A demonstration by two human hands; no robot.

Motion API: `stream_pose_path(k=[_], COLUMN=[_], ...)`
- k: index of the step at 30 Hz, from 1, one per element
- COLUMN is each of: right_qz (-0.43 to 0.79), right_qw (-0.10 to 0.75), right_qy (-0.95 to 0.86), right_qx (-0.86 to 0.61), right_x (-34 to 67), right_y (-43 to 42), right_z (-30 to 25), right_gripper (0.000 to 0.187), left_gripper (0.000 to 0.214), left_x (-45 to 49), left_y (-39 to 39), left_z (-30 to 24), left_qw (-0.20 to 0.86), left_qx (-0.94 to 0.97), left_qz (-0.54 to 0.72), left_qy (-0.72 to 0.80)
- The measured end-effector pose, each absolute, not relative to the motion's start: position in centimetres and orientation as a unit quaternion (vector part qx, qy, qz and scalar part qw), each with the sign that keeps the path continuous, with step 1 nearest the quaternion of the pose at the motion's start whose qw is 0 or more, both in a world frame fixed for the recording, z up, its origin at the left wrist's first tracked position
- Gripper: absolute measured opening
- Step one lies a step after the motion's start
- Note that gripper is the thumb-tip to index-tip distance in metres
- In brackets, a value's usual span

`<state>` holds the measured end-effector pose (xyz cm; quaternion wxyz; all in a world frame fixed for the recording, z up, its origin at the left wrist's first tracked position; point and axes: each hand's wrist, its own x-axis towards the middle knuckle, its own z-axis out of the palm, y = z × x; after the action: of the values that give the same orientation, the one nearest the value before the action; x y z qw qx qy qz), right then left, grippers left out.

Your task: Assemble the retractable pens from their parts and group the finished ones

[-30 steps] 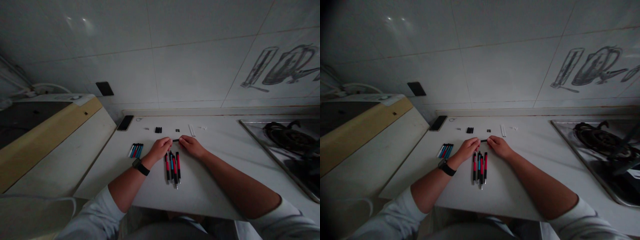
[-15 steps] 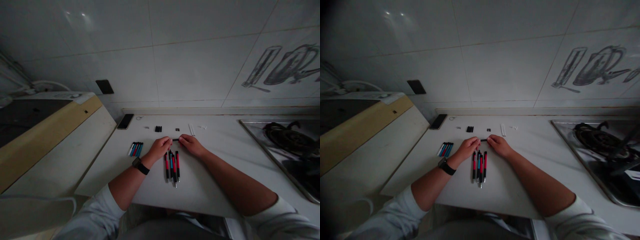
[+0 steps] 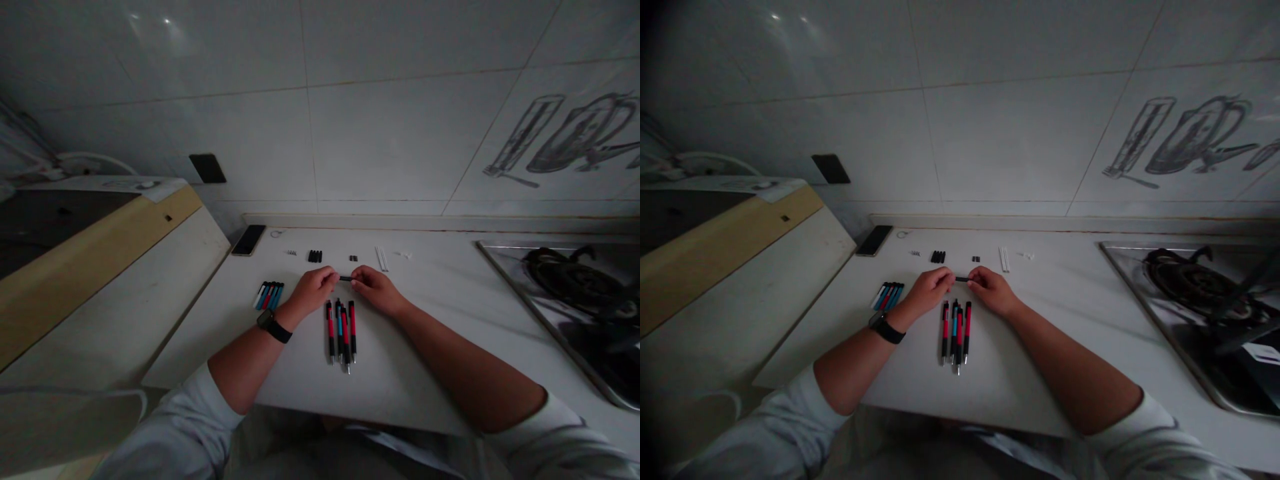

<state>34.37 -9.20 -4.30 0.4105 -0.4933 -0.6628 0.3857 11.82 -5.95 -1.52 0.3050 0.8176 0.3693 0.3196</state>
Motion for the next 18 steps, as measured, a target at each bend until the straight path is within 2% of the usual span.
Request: stream_pose_path(k=[5,8,15,18], right_qz=[0.401,0.378,0.435,0.407], right_qw=[0.411,0.393,0.435,0.417], right_qy=[-0.651,-0.658,-0.629,-0.643], right_qx=[-0.497,-0.519,-0.475,-0.498], right_x=[33.8,33.6,33.3,33.2], right_y=[-9.8,-9.9,-9.2,-8.9], right_z=[-3.5,-3.2,-4.2,-4.7], right_gripper=[0.04,0.053,0.036,0.032], left_gripper=[0.033,0.031,0.032,0.028], left_x=[11.6,11.6,11.5,11.8], left_y=[-6.0,-6.2,-5.9,-5.9], left_z=[-1.4,-1.4,-1.5,-1.7], left_qw=[0.261,0.25,0.244,0.257], left_qx=[0.831,0.836,0.826,0.819], left_qz=[0.328,0.326,0.33,0.334], left_qy=[0.365,0.364,0.387,0.389])
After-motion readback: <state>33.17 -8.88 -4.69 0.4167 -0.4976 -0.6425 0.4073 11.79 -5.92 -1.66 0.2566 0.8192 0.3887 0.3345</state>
